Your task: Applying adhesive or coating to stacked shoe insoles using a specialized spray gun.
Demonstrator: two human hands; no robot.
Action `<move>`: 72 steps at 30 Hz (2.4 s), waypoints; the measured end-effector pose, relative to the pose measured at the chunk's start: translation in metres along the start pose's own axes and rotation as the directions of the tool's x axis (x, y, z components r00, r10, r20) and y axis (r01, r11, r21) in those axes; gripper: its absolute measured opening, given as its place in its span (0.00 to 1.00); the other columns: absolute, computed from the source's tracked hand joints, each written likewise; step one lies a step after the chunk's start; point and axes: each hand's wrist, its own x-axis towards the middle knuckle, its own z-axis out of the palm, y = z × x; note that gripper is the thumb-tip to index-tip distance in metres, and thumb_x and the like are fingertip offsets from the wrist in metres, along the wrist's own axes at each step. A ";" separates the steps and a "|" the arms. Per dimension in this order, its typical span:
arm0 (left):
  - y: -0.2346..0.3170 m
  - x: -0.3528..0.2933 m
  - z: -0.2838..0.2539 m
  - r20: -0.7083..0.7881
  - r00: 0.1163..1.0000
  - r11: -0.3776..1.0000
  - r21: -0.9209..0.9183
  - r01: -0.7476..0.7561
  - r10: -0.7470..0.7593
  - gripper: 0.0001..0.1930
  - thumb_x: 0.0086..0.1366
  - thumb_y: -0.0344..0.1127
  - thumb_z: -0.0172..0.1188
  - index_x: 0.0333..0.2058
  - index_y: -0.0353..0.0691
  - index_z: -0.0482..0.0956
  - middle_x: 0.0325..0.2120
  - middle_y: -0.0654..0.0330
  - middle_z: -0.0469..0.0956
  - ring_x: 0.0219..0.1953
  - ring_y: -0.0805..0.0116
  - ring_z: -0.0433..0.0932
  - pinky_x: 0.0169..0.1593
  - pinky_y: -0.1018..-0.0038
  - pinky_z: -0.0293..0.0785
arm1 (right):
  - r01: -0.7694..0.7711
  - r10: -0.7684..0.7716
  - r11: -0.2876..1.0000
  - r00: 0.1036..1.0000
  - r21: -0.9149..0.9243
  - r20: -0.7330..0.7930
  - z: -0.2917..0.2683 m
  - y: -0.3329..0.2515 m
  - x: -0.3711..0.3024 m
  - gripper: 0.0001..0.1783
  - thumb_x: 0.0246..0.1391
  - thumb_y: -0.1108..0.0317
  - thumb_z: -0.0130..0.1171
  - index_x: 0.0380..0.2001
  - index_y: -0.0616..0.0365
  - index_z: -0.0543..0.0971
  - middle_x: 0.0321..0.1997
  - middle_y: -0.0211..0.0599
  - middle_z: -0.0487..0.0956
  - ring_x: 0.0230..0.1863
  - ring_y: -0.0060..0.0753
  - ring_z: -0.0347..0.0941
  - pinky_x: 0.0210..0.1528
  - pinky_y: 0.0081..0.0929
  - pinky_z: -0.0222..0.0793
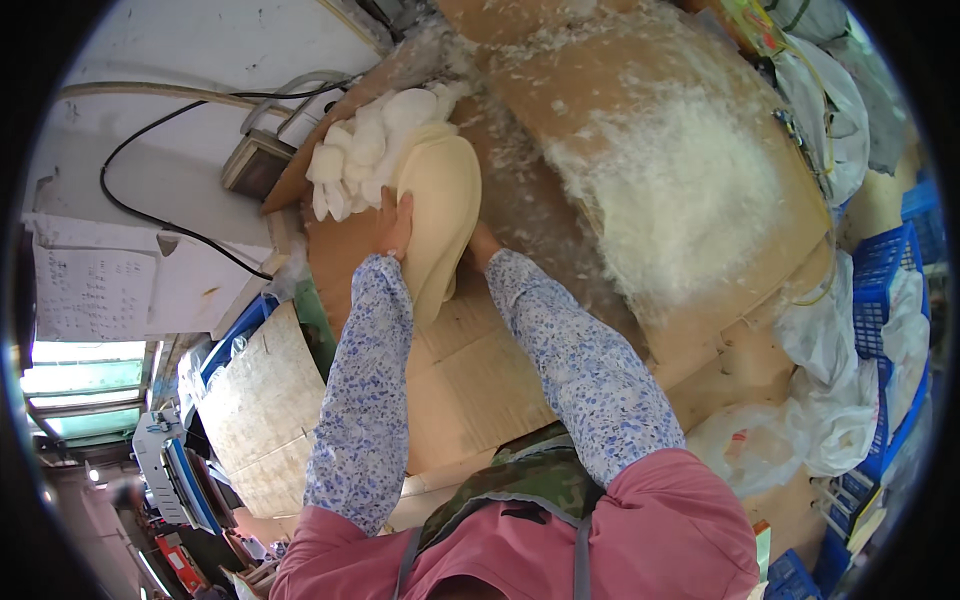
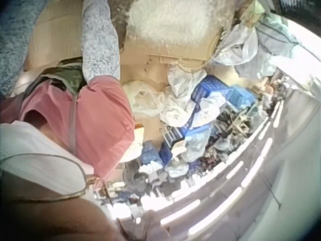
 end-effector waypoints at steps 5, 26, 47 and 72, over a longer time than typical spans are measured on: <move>0.046 0.007 0.026 0.021 0.998 0.952 0.300 -0.062 0.059 0.42 0.60 0.67 0.37 0.64 0.42 0.44 0.57 0.41 0.59 0.57 0.42 0.60 0.59 0.50 0.54 | -0.017 0.036 0.920 0.998 0.391 -0.043 -0.014 -0.029 -0.025 0.27 0.55 0.50 0.51 0.52 0.56 0.70 0.45 0.40 0.77 0.43 0.33 0.75 0.45 0.31 0.73; 0.058 -0.068 0.054 -0.208 0.859 0.767 0.578 -0.278 0.468 0.43 0.57 0.51 0.55 0.63 0.36 0.46 0.63 0.39 0.42 0.66 0.45 0.41 0.62 0.41 0.36 | 0.075 -0.202 0.727 0.973 -0.683 -0.108 -0.038 -0.019 -0.119 0.32 0.48 0.62 0.56 0.53 0.70 0.63 0.41 0.49 0.77 0.39 0.44 0.75 0.44 0.32 0.69; 0.076 -0.084 0.098 -0.077 0.933 0.469 0.877 -0.104 0.351 0.40 0.57 0.40 0.54 0.64 0.40 0.44 0.67 0.54 0.39 0.68 0.56 0.39 0.65 0.48 0.34 | 0.231 -0.125 0.556 0.973 -0.799 0.194 -0.227 -0.217 -0.330 0.18 0.48 0.67 0.55 0.44 0.61 0.74 0.37 0.43 0.77 0.34 0.37 0.76 0.39 0.31 0.70; 0.407 0.033 0.447 0.409 0.511 -0.038 0.807 -0.590 0.756 0.24 0.64 0.46 0.45 0.56 0.46 0.64 0.49 0.58 0.70 0.49 0.61 0.70 0.50 0.62 0.66 | 0.158 -0.758 0.558 0.496 -0.814 -0.423 -0.418 -0.291 -0.399 0.09 0.41 0.69 0.52 0.28 0.58 0.77 0.29 0.41 0.79 0.33 0.44 0.76 0.37 0.37 0.69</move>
